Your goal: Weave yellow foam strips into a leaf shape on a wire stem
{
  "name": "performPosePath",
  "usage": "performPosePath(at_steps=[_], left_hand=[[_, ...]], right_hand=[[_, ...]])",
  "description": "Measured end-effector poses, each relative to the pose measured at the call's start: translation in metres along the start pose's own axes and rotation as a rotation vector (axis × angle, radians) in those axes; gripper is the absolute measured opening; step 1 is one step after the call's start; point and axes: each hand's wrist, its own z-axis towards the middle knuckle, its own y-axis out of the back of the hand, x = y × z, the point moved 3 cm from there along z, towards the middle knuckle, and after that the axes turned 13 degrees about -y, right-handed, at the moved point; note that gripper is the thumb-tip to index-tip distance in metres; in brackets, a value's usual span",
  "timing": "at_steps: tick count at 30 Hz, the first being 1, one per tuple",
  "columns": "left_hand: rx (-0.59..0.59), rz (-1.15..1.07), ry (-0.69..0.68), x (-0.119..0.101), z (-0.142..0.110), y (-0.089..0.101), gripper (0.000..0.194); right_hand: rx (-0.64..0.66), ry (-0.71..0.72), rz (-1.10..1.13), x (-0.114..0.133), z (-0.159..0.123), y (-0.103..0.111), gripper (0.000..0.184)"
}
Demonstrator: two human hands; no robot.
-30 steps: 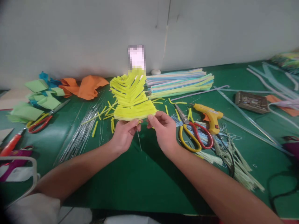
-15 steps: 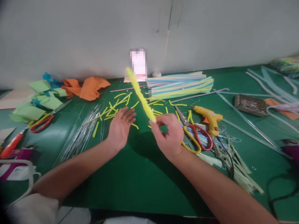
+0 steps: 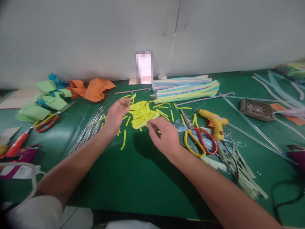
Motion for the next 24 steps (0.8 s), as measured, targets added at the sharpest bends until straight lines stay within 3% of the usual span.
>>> performPosePath(at_steps=[4,8,11,14,20,24], left_hand=[[0.356,0.338,-0.225,-0.004,-0.007,-0.008,0.012],[0.595,0.598,-0.286,0.006,-0.018,-0.02,0.009],[0.654,0.707,-0.376,0.01,-0.021,-0.025,0.016],[0.695,0.73,-0.536,0.009,-0.023,-0.028,0.02],[0.779,0.684,-0.61,0.009,-0.023,-0.028,0.016],[0.757,0.654,-0.587,0.005,-0.024,-0.027,0.008]], right_hand=[[-0.043,-0.232,-0.09,-0.001,0.023,0.026,0.021],[0.165,-0.462,-0.453,-0.012,0.037,0.055,0.028],[0.295,-0.552,-0.804,-0.03,0.023,0.08,0.031],[0.438,-0.652,-0.998,-0.051,-0.006,0.096,0.04],[0.522,-0.74,-1.016,-0.062,-0.035,0.1,0.041],[0.453,-0.841,-0.977,-0.055,-0.031,0.096,0.052]])
